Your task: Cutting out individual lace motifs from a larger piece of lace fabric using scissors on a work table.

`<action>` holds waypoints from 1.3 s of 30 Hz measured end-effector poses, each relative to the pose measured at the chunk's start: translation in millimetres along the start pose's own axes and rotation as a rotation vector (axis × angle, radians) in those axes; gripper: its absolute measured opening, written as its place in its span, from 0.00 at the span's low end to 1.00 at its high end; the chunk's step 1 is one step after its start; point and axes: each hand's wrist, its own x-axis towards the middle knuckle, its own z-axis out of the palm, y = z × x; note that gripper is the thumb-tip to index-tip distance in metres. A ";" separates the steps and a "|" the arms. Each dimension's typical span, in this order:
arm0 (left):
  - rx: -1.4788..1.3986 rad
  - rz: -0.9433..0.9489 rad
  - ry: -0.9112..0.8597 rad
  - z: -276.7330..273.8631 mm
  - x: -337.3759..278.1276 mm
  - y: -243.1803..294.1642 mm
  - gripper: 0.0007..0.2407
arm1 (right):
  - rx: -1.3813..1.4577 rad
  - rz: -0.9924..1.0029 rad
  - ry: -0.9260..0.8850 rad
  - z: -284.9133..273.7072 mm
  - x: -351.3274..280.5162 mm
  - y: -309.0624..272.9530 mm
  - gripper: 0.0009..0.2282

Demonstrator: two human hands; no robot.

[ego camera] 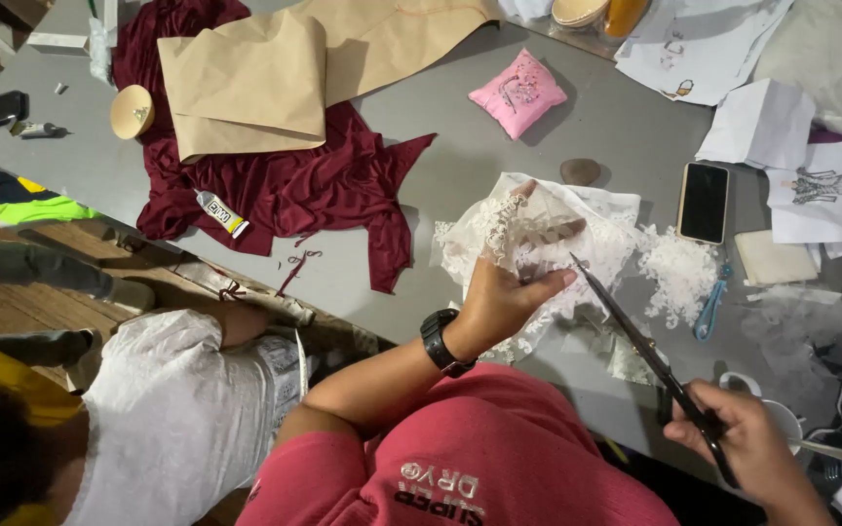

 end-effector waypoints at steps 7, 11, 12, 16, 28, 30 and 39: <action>-0.150 -0.024 0.019 4.6 2.2 3.8 0.41 | -0.049 0.046 0.021 7.2 -5.0 -10.0 0.10; -0.223 -0.026 0.009 5.1 3.7 3.1 0.37 | -0.052 0.044 0.047 13.8 -4.9 -18.8 0.11; -0.190 -0.026 0.011 5.0 3.6 4.8 0.37 | -0.130 0.037 0.087 15.6 -5.4 -23.5 0.12; 0.090 -0.045 0.068 2.2 1.3 4.8 0.11 | 0.075 0.047 0.068 15.4 -4.7 -5.2 0.10; -0.141 -0.036 -0.052 -1.6 2.6 2.3 0.39 | 0.292 0.003 -0.016 8.1 -3.2 5.6 0.05; -0.108 -0.027 -0.048 -2.1 2.8 3.5 0.40 | 0.016 -0.045 -0.033 5.2 1.5 -4.6 0.09; 0.116 0.057 0.005 -4.0 3.0 0.0 0.25 | 0.066 -0.056 0.044 32.4 0.5 -0.6 0.10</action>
